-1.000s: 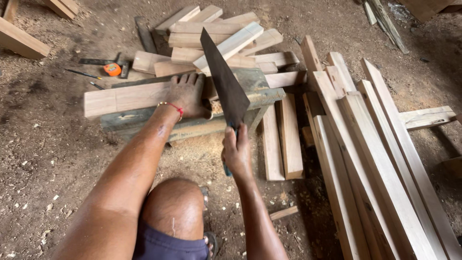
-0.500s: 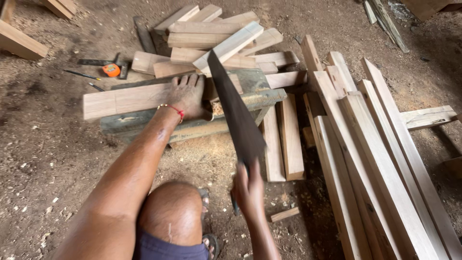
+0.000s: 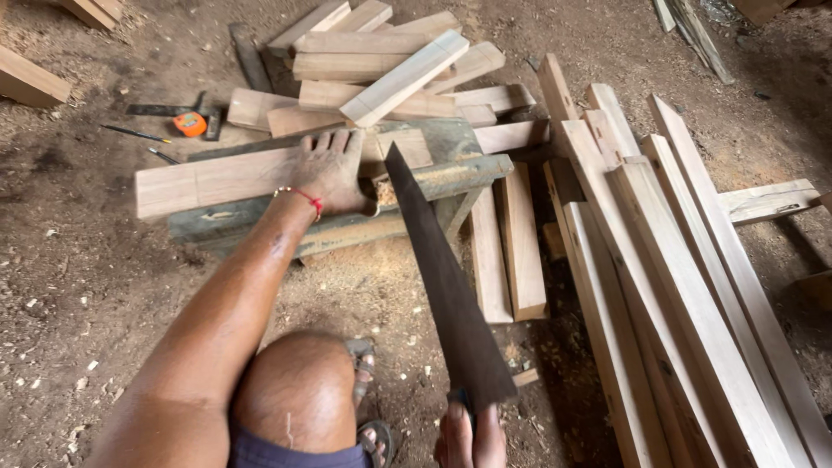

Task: The person saws a piece of wood with a hand saw while holding it against a wooden bench, then positions another piece of wood to begin sawing it.

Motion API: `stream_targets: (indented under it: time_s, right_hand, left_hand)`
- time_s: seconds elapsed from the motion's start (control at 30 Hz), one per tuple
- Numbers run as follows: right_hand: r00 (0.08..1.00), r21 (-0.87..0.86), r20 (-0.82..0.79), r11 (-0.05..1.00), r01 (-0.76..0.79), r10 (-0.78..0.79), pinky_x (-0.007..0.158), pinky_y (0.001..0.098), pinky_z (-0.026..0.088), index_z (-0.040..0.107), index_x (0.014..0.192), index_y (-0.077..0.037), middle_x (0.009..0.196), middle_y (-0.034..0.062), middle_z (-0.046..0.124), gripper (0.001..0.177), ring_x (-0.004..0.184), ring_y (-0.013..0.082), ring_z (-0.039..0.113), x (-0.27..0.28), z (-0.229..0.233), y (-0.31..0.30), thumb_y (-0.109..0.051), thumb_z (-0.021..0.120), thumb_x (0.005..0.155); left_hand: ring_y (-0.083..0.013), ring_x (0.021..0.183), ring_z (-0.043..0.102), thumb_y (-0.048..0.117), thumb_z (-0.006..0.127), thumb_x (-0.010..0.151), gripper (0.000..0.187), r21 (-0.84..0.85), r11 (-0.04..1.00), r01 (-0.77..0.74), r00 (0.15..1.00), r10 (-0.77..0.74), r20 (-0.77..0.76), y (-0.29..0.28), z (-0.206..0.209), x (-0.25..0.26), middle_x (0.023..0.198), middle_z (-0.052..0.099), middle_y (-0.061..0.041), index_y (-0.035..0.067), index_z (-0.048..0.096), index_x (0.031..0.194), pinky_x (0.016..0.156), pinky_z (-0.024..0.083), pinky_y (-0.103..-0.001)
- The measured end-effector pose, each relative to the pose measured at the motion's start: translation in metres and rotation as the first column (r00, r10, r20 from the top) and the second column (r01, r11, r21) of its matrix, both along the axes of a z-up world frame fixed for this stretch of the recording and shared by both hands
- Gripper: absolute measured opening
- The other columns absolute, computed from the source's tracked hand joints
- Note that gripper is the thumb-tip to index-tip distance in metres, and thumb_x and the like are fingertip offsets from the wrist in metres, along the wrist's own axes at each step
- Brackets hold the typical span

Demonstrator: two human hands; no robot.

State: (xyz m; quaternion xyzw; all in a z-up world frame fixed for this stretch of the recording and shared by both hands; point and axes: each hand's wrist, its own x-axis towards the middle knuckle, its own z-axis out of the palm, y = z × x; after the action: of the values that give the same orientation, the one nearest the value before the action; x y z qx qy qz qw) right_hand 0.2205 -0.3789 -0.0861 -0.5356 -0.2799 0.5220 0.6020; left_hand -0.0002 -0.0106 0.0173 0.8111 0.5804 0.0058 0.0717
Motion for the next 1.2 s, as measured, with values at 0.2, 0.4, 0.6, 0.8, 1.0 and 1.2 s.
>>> stream_targets:
  time_s: [0.2, 0.4, 0.6, 0.8, 1.0, 1.2]
  right_hand:
    - [0.796, -0.120, 0.552, 0.969, -0.217, 0.247, 0.040, 0.0357, 0.059, 0.038, 0.140, 0.000, 0.065, 0.0071, 0.059, 0.053, 0.046, 0.0152, 0.060, -0.040, 0.056, 0.179, -0.036, 0.040, 0.101]
    - [0.717, -0.104, 0.663, 0.975, -0.197, 0.215, 0.033, 0.0331, 0.050, 0.036, 0.142, 0.002, 0.065, 0.0062, 0.058, 0.055, 0.043, 0.0161, 0.054, -0.032, 0.040, 0.146, -0.034, 0.037, 0.101]
    - [0.979, -0.157, 0.183, 0.986, -0.056, 0.084, 0.038, 0.0292, 0.036, 0.054, 0.133, -0.003, 0.057, -0.0009, 0.045, 0.036, 0.043, 0.0075, 0.044, 0.010, 0.013, -0.002, -0.017, 0.053, 0.100]
    - [0.673, -0.233, 0.677, 0.954, -0.186, 0.297, 0.032, 0.0329, 0.048, 0.032, 0.148, -0.002, 0.057, 0.0081, 0.056, 0.063, 0.039, 0.0170, 0.053, -0.024, 0.038, 0.141, -0.041, 0.036, 0.099]
    - [0.772, -0.109, 0.581, 0.965, -0.238, 0.256, 0.037, 0.0307, 0.052, 0.042, 0.140, 0.002, 0.069, 0.0045, 0.057, 0.050, 0.049, 0.0135, 0.056, -0.041, 0.053, 0.184, -0.033, 0.040, 0.104]
    - [0.940, -0.180, 0.328, 0.983, -0.032, 0.091, 0.037, 0.0283, 0.036, 0.061, 0.121, -0.004, 0.054, 0.0006, 0.049, 0.035, 0.041, 0.0098, 0.045, 0.004, 0.009, 0.000, -0.028, 0.054, 0.097]
  left_hand:
    - [-0.0372, 0.145, 0.034, 0.072, 0.086, 0.058, 0.139, 0.047, 0.999, 0.010, 0.999, -0.008, -0.043, -0.002, -0.007, -0.001, 0.155, 0.037, -0.023, -0.003, 0.024, 0.156, 0.117, 0.027, -0.053]
    - [-0.0360, 0.147, 0.032, 0.070, 0.087, 0.058, 0.136, -0.046, 0.999, -0.011, 0.999, 0.008, -0.047, -0.001, -0.001, 0.002, 0.158, 0.035, -0.023, -0.001, 0.024, 0.157, 0.119, 0.027, -0.053]
    - [-0.0404, 0.147, 0.029, 0.066, 0.090, 0.056, 0.143, -0.075, 0.997, -0.003, 1.000, 0.003, 0.008, 0.000, -0.005, 0.000, 0.158, 0.031, -0.025, -0.001, 0.017, 0.159, 0.120, 0.022, -0.057]
    - [-0.0394, 0.148, 0.030, 0.074, 0.088, 0.055, 0.146, -0.047, 0.999, -0.007, 0.999, 0.005, -0.045, 0.006, -0.009, 0.002, 0.159, 0.031, -0.024, -0.003, 0.019, 0.158, 0.120, 0.024, -0.057]
    - [-0.0375, 0.147, 0.034, 0.072, 0.084, 0.060, 0.136, -0.001, 1.000, 0.017, 0.999, -0.017, -0.043, -0.003, -0.006, -0.003, 0.157, 0.037, -0.023, -0.002, 0.025, 0.157, 0.120, 0.027, -0.054]
    - [-0.0381, 0.146, 0.033, 0.067, 0.086, 0.060, 0.135, -0.016, 1.000, 0.012, 1.000, -0.013, -0.015, -0.002, -0.006, 0.000, 0.158, 0.035, -0.023, -0.002, 0.022, 0.157, 0.119, 0.027, -0.053]
